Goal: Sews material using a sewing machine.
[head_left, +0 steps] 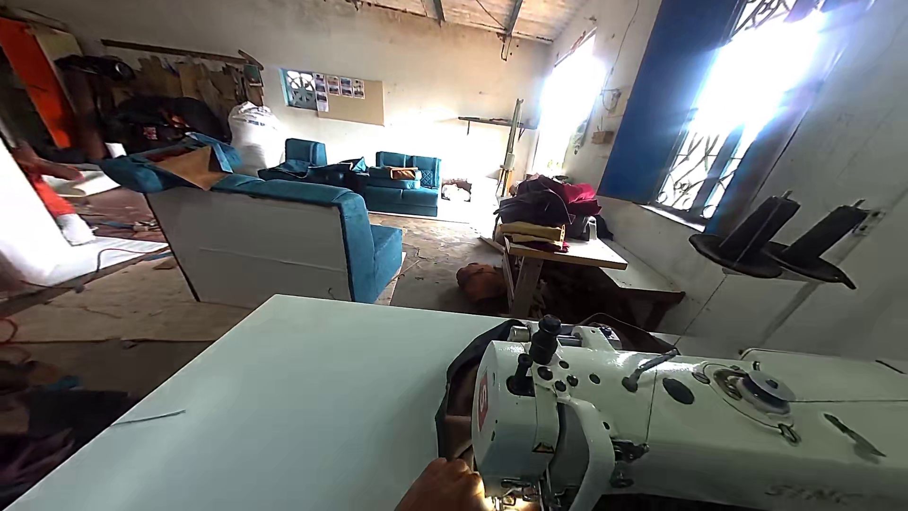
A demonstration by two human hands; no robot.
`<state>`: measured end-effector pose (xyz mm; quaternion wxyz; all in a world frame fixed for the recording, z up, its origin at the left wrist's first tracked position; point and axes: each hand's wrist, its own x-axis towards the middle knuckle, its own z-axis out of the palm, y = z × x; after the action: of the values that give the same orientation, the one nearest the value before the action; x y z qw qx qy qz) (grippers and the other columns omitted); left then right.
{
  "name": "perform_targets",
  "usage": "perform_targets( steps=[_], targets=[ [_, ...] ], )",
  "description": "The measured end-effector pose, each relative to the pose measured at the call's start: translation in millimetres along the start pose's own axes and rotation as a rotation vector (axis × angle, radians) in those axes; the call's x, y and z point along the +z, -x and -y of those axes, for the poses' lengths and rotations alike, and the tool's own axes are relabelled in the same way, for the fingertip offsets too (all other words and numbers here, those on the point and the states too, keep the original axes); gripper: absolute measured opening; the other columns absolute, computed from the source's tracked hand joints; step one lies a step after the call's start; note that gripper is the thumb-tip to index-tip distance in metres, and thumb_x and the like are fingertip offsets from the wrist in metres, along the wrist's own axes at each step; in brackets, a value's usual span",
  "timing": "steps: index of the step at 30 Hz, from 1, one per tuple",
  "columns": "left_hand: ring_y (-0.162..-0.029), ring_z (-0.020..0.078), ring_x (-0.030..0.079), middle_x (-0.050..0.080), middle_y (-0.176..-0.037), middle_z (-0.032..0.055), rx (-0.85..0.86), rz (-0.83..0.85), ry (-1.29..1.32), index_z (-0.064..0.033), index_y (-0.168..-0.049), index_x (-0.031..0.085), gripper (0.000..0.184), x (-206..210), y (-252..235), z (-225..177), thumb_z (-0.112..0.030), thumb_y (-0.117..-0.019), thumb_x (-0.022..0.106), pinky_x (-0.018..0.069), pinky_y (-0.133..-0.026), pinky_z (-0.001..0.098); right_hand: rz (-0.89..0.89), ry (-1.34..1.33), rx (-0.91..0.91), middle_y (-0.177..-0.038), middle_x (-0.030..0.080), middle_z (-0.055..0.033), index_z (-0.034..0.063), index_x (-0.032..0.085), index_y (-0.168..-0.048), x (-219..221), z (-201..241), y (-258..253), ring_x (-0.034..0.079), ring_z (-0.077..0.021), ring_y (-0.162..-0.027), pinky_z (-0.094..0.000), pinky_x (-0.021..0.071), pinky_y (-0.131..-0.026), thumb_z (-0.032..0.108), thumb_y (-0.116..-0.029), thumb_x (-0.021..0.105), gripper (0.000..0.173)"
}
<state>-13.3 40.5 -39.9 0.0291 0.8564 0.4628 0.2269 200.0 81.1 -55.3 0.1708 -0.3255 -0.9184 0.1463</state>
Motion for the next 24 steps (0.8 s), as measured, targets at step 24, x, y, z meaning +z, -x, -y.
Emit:
perform_targets(
  steps=[24],
  targets=[
    [-0.084, 0.0151, 0.068, 0.076, -0.094, -0.0064, 0.15, 0.018, -0.402, -0.0212, -0.087, 0.078, 0.02, 2, 14, -20, -0.008, -0.089, 0.063, 0.0509, -0.071, 0.0333, -0.004, 0.193, -0.313, -0.105, 0.075, -0.0082, 0.0178, 0.076, -0.106, 6, -17, 12, 0.072, -0.0289, -0.095, -0.0536, 0.0569, -0.084, 0.019, -0.0924, 0.066, 0.017]
  ],
)
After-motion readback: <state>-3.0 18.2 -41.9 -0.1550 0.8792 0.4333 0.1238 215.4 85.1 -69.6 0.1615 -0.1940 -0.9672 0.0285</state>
